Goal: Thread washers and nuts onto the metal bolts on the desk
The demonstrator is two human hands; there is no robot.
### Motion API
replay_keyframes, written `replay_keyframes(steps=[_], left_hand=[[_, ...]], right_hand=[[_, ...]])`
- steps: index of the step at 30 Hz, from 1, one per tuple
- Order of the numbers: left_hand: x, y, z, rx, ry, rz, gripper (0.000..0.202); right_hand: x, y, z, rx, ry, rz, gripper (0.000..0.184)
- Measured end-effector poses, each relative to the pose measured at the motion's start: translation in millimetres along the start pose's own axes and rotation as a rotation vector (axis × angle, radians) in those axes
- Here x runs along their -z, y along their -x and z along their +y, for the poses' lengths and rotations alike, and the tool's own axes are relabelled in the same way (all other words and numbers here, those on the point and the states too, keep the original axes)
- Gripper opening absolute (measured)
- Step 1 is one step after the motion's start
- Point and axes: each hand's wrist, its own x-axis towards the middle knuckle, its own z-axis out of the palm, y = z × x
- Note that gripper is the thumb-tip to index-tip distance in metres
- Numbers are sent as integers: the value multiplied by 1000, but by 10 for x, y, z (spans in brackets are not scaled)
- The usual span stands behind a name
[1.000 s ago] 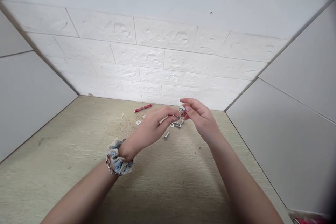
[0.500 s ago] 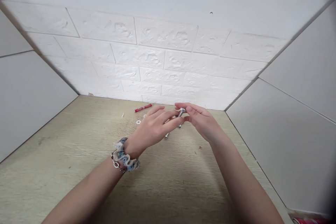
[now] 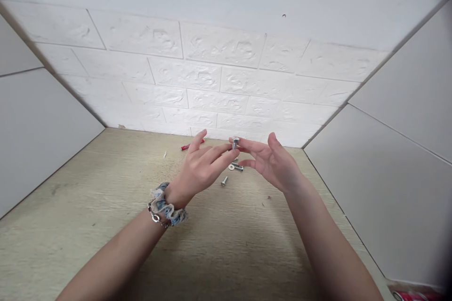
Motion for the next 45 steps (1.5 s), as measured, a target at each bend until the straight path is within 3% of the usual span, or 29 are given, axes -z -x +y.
replay_keyframes(steps=[10, 15, 18, 26, 32, 40, 42, 45], left_hand=[[16, -24, 43, -39, -4, -20, 26], [-6, -8, 24, -49, -37, -17, 25], [-11, -7, 21, -56, -50, -23, 24], [-4, -18, 38, -73, -44, -22, 23], [-6, -15, 57, -61, -9, -36, 23], [-37, 15, 33, -70, -40, -38, 24], [-44, 15, 30, -78, -50, -26, 23], [-46, 4, 34, -87, -56, -19, 23]], right_hand=[[-54, -34, 7, -17, -55, 59, 63], [-2, -57, 15, 90, -100, 358, 60], [21, -59, 8, 148, -129, 442, 61], [-20, -79, 42, 106, -200, 412, 45], [-79, -71, 75, -1, -97, 252, 50], [-12, -124, 158, 168, -301, 543, 49], [-29, -124, 149, 106, -285, 518, 43], [-94, -120, 134, -40, -250, 380, 45]])
